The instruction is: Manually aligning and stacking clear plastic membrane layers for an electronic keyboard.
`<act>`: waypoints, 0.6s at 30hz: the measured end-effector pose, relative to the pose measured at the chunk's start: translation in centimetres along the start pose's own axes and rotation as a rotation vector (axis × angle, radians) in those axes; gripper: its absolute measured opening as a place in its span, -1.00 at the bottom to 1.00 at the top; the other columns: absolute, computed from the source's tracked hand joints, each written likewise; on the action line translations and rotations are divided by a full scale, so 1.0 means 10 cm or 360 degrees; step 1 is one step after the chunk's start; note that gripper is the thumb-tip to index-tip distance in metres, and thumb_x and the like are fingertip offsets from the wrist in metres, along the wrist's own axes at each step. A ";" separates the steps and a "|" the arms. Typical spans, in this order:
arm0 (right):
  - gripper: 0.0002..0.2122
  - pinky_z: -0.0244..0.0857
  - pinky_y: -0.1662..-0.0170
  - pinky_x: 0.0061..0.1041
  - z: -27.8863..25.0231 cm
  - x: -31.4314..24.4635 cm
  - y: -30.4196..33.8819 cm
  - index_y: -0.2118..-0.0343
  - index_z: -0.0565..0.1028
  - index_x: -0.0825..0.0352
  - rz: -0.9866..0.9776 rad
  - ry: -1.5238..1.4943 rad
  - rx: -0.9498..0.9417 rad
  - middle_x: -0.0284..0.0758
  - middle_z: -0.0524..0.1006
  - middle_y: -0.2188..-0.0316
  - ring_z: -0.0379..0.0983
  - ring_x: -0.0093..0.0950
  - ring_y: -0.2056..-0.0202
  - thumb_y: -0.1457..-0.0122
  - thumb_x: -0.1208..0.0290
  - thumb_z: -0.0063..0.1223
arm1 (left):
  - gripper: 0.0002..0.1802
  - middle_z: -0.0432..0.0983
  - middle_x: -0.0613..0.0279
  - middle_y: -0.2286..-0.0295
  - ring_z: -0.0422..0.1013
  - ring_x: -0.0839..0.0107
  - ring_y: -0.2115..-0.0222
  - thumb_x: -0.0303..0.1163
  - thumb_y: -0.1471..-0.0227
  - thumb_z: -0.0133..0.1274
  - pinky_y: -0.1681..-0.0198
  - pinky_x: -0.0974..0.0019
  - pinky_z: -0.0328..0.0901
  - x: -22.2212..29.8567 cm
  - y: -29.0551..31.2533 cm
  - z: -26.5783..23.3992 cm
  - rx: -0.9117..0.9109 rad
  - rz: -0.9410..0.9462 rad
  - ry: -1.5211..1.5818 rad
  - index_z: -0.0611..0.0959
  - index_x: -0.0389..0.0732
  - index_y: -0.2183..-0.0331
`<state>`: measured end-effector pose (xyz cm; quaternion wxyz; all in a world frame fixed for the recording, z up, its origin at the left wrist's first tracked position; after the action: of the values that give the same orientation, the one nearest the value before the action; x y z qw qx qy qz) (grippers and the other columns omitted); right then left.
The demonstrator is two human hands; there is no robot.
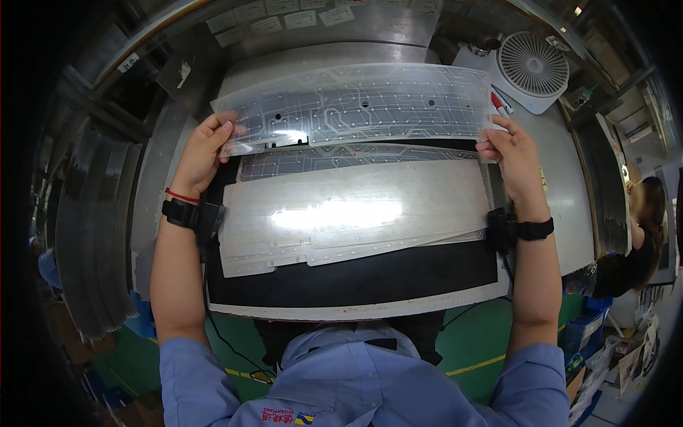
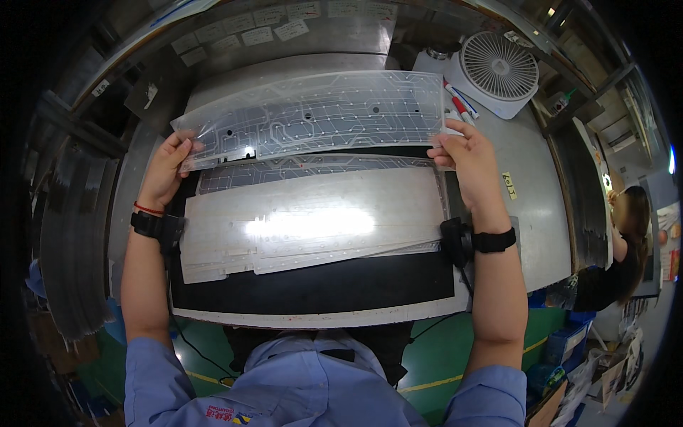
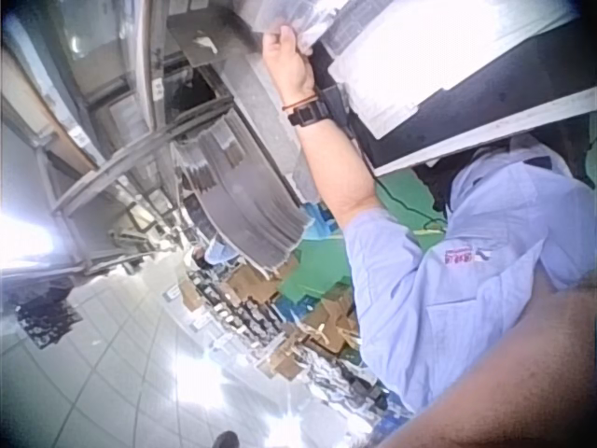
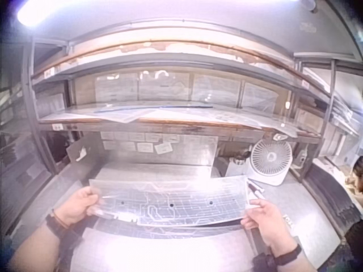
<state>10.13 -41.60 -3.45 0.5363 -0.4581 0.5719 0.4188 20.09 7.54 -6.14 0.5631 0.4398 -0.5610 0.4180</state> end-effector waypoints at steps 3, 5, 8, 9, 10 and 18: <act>-0.69 0.39 0.35 -0.70 -0.05 0.03 -0.03 -0.03 0.34 0.48 0.0003 -0.0165 0.0004 -0.31 0.53 0.36 0.51 -0.59 0.40 -0.27 0.45 -0.11 | -0.74 0.56 0.25 0.35 0.29 0.74 0.58 -0.36 -0.23 -0.10 0.56 0.66 0.19 0.01 0.01 0.00 -0.0011 0.0007 -0.0001 0.49 -0.26 0.09; -0.71 0.39 0.35 -0.70 -0.07 0.04 -0.04 -0.02 0.35 0.47 -0.0034 -0.0223 0.0014 -0.32 0.51 0.37 0.50 -0.59 0.41 -0.29 0.44 -0.15 | -0.74 0.56 0.26 0.35 0.29 0.74 0.58 -0.36 -0.23 -0.10 0.56 0.66 0.19 0.01 0.00 -0.03 0.0015 0.0010 -0.0025 0.49 -0.26 0.09; -0.72 0.37 0.38 -0.70 -0.09 0.02 -0.05 0.00 0.37 0.45 -0.0096 -0.0231 0.0036 -0.36 0.49 0.41 0.49 -0.60 0.43 -0.30 0.42 -0.15 | -0.74 0.56 0.26 0.35 0.29 0.74 0.58 -0.36 -0.22 -0.09 0.56 0.66 0.19 0.01 0.00 -0.03 0.0013 0.0018 -0.0010 0.49 -0.26 0.09; -0.72 0.37 0.38 -0.71 -0.08 0.01 -0.05 0.01 0.38 0.45 -0.0096 -0.0224 0.0023 -0.37 0.48 0.42 0.48 -0.60 0.45 -0.31 0.41 -0.16 | -0.74 0.56 0.26 0.35 0.29 0.75 0.58 -0.36 -0.22 -0.09 0.56 0.66 0.19 0.01 0.00 -0.03 0.0010 0.0015 -0.0005 0.49 -0.27 0.09; -0.72 0.36 0.39 -0.71 -0.07 0.00 -0.05 0.01 0.39 0.45 -0.0095 -0.0217 0.0009 -0.38 0.48 0.43 0.47 -0.60 0.46 -0.31 0.40 -0.16 | -0.73 0.56 0.26 0.35 0.29 0.75 0.58 -0.35 -0.22 -0.09 0.56 0.66 0.19 0.00 0.00 -0.03 0.0009 0.0013 0.0000 0.49 -0.27 0.09; -0.80 0.25 0.46 -0.75 0.02 -0.01 -0.01 0.26 0.53 0.35 -0.0055 -0.0048 -0.0008 -0.47 0.45 0.55 0.37 -0.70 0.55 -0.25 0.31 0.00 | -0.73 0.56 0.25 0.35 0.26 0.73 0.60 -0.35 -0.22 -0.09 0.55 0.66 0.20 0.00 0.00 -0.02 -0.0006 0.0000 -0.0001 0.48 -0.28 0.08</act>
<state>10.23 -41.40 -3.39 0.5508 -0.4629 0.5548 0.4176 20.13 7.78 -6.18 0.5637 0.4391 -0.5620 0.4168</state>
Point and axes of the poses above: each hand's wrist, its own y-axis away from the middle knuckle, its own z-axis out of the palm, x = y × z, the point moved 9 cm from there along -y, towards the middle knuckle
